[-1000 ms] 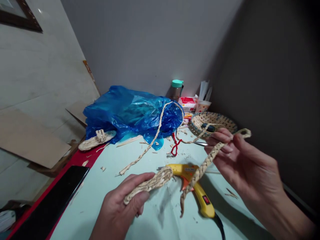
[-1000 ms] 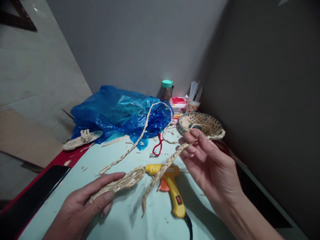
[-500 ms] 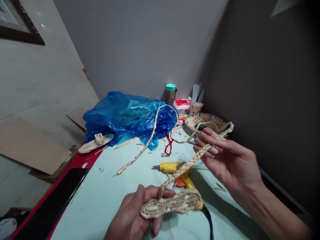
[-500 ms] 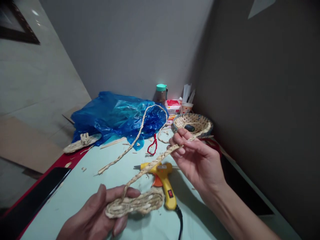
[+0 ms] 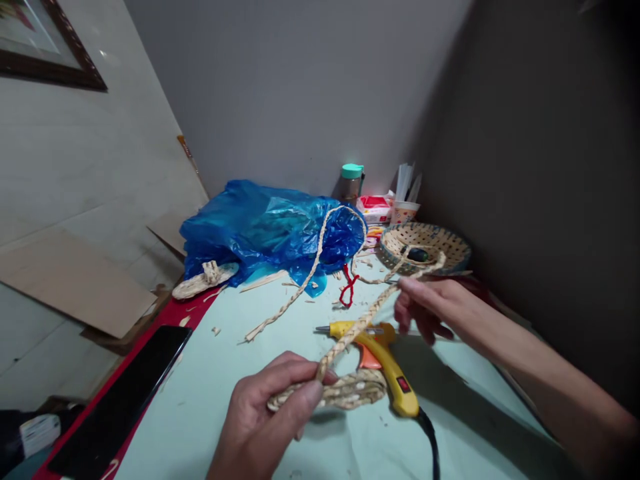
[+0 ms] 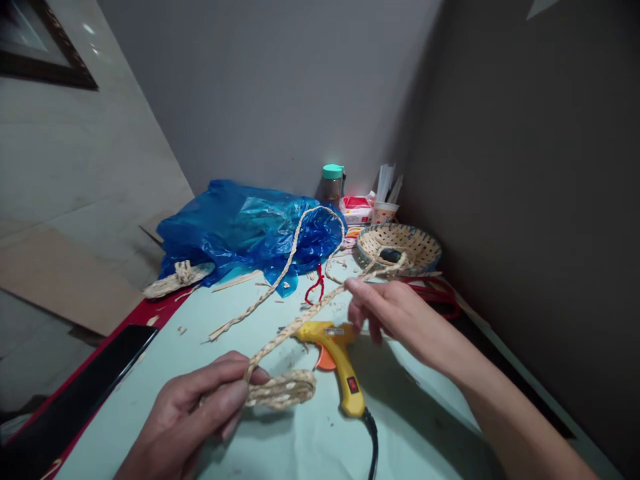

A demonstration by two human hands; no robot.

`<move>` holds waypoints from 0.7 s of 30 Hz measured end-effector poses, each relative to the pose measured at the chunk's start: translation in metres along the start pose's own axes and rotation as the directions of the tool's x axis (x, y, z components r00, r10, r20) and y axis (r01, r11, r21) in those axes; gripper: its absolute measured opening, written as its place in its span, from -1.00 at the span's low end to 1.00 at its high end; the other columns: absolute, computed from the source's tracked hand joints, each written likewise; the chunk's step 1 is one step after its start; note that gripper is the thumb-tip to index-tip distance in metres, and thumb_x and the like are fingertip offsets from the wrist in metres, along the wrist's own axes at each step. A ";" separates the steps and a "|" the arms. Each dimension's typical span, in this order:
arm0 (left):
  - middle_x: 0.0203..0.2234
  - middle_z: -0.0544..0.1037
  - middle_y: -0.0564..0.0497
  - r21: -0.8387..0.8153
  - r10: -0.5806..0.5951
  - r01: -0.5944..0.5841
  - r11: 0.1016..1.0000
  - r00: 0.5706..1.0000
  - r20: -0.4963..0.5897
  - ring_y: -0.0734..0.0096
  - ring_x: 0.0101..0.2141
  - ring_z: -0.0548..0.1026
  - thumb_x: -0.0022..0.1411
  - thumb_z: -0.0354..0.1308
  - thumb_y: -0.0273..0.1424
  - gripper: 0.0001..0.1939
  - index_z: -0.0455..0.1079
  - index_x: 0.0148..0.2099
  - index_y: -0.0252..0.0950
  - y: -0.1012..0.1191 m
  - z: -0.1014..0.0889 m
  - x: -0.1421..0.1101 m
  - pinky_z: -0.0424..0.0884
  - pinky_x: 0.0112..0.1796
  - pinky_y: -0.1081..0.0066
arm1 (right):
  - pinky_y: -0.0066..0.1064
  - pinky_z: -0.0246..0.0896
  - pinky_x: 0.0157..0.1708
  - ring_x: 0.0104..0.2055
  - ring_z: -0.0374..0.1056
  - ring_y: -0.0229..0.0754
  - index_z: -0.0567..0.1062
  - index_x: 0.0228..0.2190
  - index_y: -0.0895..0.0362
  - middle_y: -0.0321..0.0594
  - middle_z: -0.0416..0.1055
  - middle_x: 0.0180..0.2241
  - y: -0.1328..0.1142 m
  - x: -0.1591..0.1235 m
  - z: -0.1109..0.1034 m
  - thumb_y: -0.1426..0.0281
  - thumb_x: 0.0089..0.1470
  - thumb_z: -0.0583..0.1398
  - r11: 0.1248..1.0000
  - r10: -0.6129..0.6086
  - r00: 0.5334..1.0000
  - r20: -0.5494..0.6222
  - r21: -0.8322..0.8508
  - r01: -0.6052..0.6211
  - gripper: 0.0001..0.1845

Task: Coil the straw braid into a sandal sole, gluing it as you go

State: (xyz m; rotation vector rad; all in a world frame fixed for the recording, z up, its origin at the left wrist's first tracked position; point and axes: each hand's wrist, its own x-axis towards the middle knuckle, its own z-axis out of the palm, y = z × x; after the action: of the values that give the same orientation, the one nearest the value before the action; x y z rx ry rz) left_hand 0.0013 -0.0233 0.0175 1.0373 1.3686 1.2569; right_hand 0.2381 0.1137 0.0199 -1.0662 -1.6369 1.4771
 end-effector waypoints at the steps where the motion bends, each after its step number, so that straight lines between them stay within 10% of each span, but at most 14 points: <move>1: -0.44 0.54 0.01 0.047 0.038 -0.036 0.998 0.999 -0.034 0.50 -0.46 0.43 0.13 0.30 -0.22 -0.80 0.67 -0.37 -0.21 -0.001 -0.001 0.001 0.31 -0.49 0.58 | -0.42 -0.01 -0.66 -0.67 0.20 -0.27 0.51 -0.62 0.14 -0.26 0.40 -0.66 -0.003 -0.004 -0.002 0.12 0.14 0.29 0.992 -0.022 1.000 -0.011 -0.127 0.021 -0.56; 3: -0.42 0.56 -0.01 0.151 0.126 -0.111 0.982 0.988 -0.089 0.40 -0.36 0.50 0.14 0.27 -0.29 -0.83 0.65 -0.39 -0.21 -0.003 -0.001 0.003 0.38 -0.39 0.56 | -0.39 -0.06 -0.67 -0.70 0.14 -0.28 0.47 -0.63 0.11 -0.30 0.33 -0.70 -0.011 -0.013 0.001 0.10 0.19 0.25 0.880 -0.230 0.969 -0.092 -0.446 0.167 -0.53; 5: -0.41 0.58 -0.02 0.246 0.193 -0.165 0.955 0.977 -0.094 0.34 -0.31 0.53 0.14 0.26 -0.32 -0.85 0.64 -0.38 -0.20 -0.006 0.001 0.004 0.41 -0.36 0.53 | -0.35 0.04 -0.61 -0.63 0.20 -0.23 0.51 -0.50 0.10 -0.29 0.35 -0.63 -0.021 -0.023 0.011 0.17 0.24 0.21 0.614 -0.570 0.818 -0.078 -0.702 0.361 -0.65; 9: -0.47 0.52 0.01 0.329 0.245 -0.235 0.915 0.969 0.011 0.38 -0.39 0.51 0.21 0.19 -0.34 -0.82 0.61 -0.36 -0.19 -0.010 0.011 0.004 0.42 -0.39 0.53 | -0.19 0.22 0.00 -0.06 0.38 -0.06 0.47 -0.03 0.11 -0.11 0.50 -0.07 -0.023 -0.034 0.041 0.37 0.25 0.23 0.317 -0.682 0.625 0.380 -0.616 0.721 -0.74; 12: -0.47 0.50 0.02 0.323 0.259 -0.267 0.908 0.963 0.068 0.42 -0.41 0.48 0.23 0.15 -0.38 -0.79 0.60 -0.39 -0.19 -0.010 0.018 0.006 0.40 -0.40 0.55 | -0.13 0.06 0.14 -0.13 0.35 -0.16 0.47 0.01 0.08 -0.21 0.51 -0.14 -0.010 -0.033 0.053 0.48 0.33 0.11 0.314 -0.632 0.587 0.506 -0.526 0.790 -0.74; 18: -0.42 0.59 0.08 0.186 0.276 -0.285 0.940 0.958 0.070 0.43 -0.38 0.55 0.11 0.28 -0.41 -0.87 0.63 -0.28 -0.12 -0.012 0.019 0.010 0.45 -0.35 0.58 | -0.27 0.17 -0.22 -0.24 0.26 -0.14 0.48 0.03 0.09 -0.15 0.48 -0.23 0.000 -0.030 0.045 0.49 0.36 0.04 0.431 -0.653 0.597 0.467 -0.418 0.799 -0.69; 21: -0.37 0.63 0.11 0.205 0.297 -0.299 0.932 0.954 0.040 0.43 -0.35 0.58 0.06 0.32 -0.43 -0.81 0.63 -0.23 -0.07 -0.013 0.015 0.009 0.45 -0.35 0.60 | -0.32 0.20 -0.24 -0.25 0.27 -0.16 0.51 -0.01 0.14 -0.13 0.47 -0.25 -0.008 -0.031 0.041 0.53 0.33 0.07 0.536 -0.614 0.662 0.429 -0.388 0.749 -0.71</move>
State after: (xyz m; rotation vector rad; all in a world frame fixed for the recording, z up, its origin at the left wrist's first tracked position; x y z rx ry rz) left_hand 0.0151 -0.0138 0.0036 1.4389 1.3948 1.3435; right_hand 0.2138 0.0679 0.0243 -0.3518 -2.3719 0.6122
